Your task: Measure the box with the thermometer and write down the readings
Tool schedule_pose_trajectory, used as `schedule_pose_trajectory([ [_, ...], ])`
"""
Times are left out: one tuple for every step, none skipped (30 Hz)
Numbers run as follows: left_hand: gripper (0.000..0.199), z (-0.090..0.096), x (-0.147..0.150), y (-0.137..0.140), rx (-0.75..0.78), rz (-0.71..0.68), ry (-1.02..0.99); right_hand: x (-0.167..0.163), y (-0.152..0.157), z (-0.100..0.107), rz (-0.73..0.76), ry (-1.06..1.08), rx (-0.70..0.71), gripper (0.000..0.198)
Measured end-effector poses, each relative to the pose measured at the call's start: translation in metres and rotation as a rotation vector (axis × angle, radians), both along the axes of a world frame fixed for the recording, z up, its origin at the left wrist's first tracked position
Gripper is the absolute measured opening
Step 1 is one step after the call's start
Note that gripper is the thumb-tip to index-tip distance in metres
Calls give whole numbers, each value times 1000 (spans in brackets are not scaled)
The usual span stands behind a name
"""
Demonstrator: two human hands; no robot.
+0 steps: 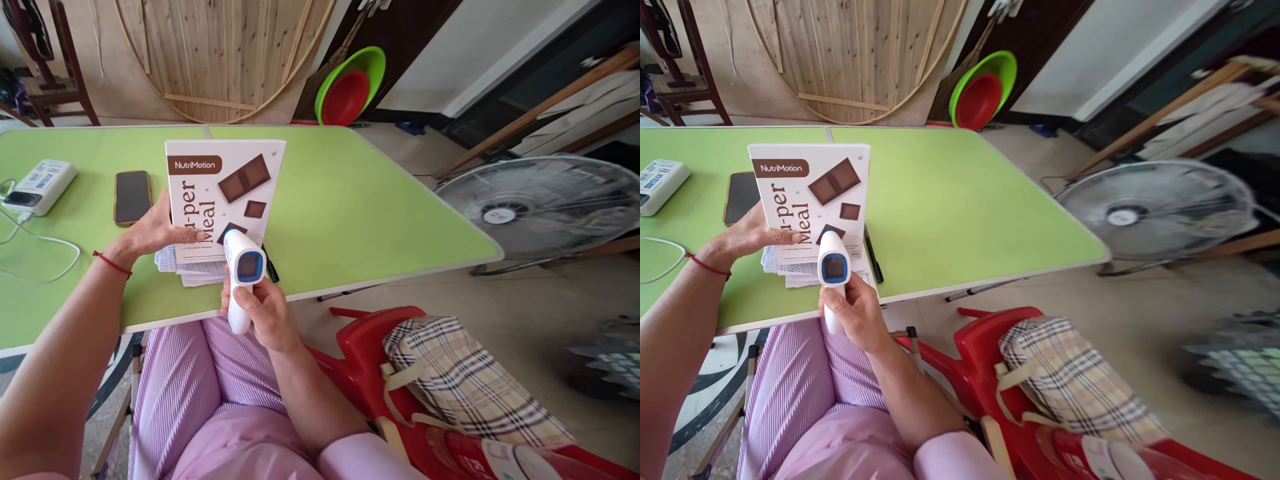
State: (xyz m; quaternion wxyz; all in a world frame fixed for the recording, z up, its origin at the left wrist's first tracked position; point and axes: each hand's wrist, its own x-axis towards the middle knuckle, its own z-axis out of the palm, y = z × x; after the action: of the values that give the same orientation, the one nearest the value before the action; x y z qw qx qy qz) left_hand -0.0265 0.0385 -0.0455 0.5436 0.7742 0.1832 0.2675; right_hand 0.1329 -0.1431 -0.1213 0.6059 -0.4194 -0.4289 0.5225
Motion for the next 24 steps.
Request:
schedule_pose_trajectory([
  [60, 0, 0, 0, 1, 6, 1, 0, 0, 0, -1, -5, 1, 36],
  [60, 0, 0, 0, 3, 10, 3, 0, 1, 0, -2, -9, 2, 36],
  [60, -1, 0, -1, 5, 13, 4, -1, 1, 0, -6, -11, 2, 37],
  [60, -1, 0, -1, 5, 18, 2, -1, 1, 0, -10, -11, 2, 37],
  [60, -2, -1, -1, 4, 28, -4, -2, 0, 0, -12, -7, 0, 37],
  [60, -3, -2, -2, 1, 40, -9, -3, -1, 1, -9, 0, 1, 36],
  [62, -4, -2, -1, -3, 56, -11, -3, -2, 1, -3, 8, 7, 36],
  [64, -5, -3, -1, -4, 76, -12, -1, -4, 3, 1, 11, 19, 35],
  [66, -7, -4, 1, 1, 103, -17, 3, -5, 4, -6, 3, 37, 34],
  [69, -9, -5, 3, 14, 135, -26, 9, -6, 7, -31, -21, 61, 34],
  [71, -12, -6, 5, 34, 169, -42, 18, -5, 10, -69, -64, 85, 33],
  [75, -16, -6, 8, 60, 210, -66, 29, -2, 13, -131, -130, 107, 33],
  [79, -20, -7, 12, 90, 254, -94, 43, 4, 17, -205, -218, 121, 33],
  [85, -24, -8, 15, 121, 297, -119, 58, 11, 21, -251, -317, 118, 35],
  [90, -28, -8, 19, 152, 339, -141, 74, 21, 24, -315, -427, 106, 38],
  [95, -32, -8, 22, 181, 376, -157, 89, 33, 28, -372, -556, 86, 39],
  [98, -35, -9, 25, 208, 406, -165, 103, 45, 30, -426, -698, 55, 39],
  [99, -37, -9, 27, 232, 433, -165, 114, 57, 32, -457, -855, 9, 38],
  [99, -39, -9, 28, 253, 457, -157, 123, 69, 34, -476, -1003, -62, 36],
  [97, -40, -10, 29, 269, 480, -142, 130, 78, 34, -479, -1133, -142, 33],
  [95, -41, -10, 30, 281, 501, -124, 133, 86, 33, -466, -1244, -212, 32],
  [92, -41, -10, 30, 287, 515, -109, 135, 91, 32, -452, -1335, -269, 30],
  [90, -42, -11, 30, 290, 521, -97, 135, 94, 29, -439, -1407, -308, 30],
  [89, -43, -11, 31, 292, 522, -91, 135, 96, 26, -432, -1461, -328, 31],
])
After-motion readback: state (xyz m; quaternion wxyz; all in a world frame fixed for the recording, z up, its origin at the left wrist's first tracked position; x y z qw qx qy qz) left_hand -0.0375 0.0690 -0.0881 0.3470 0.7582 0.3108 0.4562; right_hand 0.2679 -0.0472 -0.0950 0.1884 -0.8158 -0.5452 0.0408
